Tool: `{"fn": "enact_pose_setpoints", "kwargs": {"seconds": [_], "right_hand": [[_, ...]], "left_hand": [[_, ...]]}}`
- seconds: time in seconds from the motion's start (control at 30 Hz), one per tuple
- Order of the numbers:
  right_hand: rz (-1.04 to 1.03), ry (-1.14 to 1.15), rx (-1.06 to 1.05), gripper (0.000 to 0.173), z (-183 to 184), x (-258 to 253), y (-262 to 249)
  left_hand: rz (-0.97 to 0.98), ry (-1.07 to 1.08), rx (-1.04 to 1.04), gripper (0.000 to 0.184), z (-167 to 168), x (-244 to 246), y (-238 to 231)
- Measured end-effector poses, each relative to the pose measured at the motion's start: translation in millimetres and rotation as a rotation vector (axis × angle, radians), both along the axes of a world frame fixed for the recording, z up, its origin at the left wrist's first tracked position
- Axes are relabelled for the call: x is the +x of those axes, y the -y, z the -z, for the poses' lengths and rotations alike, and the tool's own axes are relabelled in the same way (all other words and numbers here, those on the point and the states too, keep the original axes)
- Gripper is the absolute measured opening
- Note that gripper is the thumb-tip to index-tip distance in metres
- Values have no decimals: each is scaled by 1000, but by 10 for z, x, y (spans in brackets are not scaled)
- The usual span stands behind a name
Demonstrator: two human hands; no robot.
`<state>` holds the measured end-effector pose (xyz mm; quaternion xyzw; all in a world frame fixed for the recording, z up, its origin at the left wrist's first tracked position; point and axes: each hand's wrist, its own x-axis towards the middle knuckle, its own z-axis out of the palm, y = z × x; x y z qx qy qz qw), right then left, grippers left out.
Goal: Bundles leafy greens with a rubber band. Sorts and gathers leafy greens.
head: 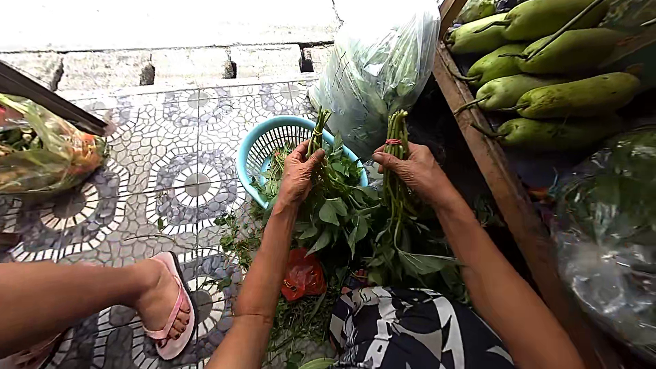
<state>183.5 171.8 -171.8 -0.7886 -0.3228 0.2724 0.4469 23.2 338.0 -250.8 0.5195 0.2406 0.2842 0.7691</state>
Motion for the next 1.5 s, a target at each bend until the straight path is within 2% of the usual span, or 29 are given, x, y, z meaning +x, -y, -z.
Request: {"fn": "enact_pose_setpoints", "kwargs": {"seconds": [0.07,0.13,0.17,0.2,0.23,0.27,0.3,0.33,0.37,0.4,0.43,0.5,0.57,0.6,0.63,0.7,0.73,0.83,0.9,1.0,1.07,1.13,1.2,1.27,1.33,1.37,1.4,1.5], "right_hand": [[19,-57,42,18,53,-38,-96],[61,-107,111,37,46,-82,-114],[80,-129,148,44,33,-121,-102],[98,-164,181,42,14,-153,-64],[139,-192,214,31,-5,-171,5],[177,-217,246,21,-26,-168,124],[210,-239,268,15,-57,-152,288],[233,-261,291,14,-88,-126,467],[246,-268,312,16,-112,-89,653],[247,-259,329,17,-142,-54,835],[236,-237,338,18,-173,-26,1008],[165,-190,349,20,-215,49,1273],[108,-156,315,26,-255,63,1375],[101,-142,284,27,-280,46,1367],[111,-131,250,25,-302,14,1330],[163,-125,170,25,-311,-65,1196],[187,-117,137,23,-311,-102,1104],[230,-92,44,24,-282,-177,829],[230,-75,-10,27,-257,-233,646],[214,-34,-10,33,-277,-319,424],[201,-10,44,41,-333,-354,321],[203,26,118,43,-363,-355,255],[178,-20,223,42,-431,-319,314],[167,-74,270,39,-471,-295,462],[197,-97,298,40,-413,-257,639],[219,-99,309,41,-376,-232,747],[228,-90,308,44,-349,-208,873],[269,-65,361,46,-339,-165,1250]], "left_hand": [[52,38,29,33,-117,-3,207],[83,19,204,44,-231,48,501],[109,13,322,56,-292,89,659],[157,16,454,67,-341,126,774],[242,12,549,75,-389,130,821],[341,18,571,72,-419,115,791],[396,12,532,58,-400,108,684],[365,-29,501,44,-300,134,506],[263,-130,474,39,-116,208,266],[115,-279,434,41,142,292,-13],[-38,-429,385,46,464,369,-310],[-268,-739,240,68,1146,464,-854],[-273,-984,83,85,1658,427,-1161],[-217,-1026,68,80,1857,391,-1240],[-182,-1021,97,65,1959,362,-1284],[-208,-901,137,49,1840,274,-1283],[-260,-772,132,49,1729,237,-1248],[-279,-188,24,58,1320,152,-968],[-225,13,57,60,999,93,-721],[-115,69,218,61,371,-22,-185],[-29,89,422,60,48,-24,249],[3,157,661,53,-175,73,615],[30,225,784,47,-291,141,801],[204,290,739,46,-325,140,816],[451,301,567,41,-228,163,634],[458,232,512,38,-106,215,465],[370,106,499,36,93,306,250],[-12,-497,468,38,974,590,-545]]}}
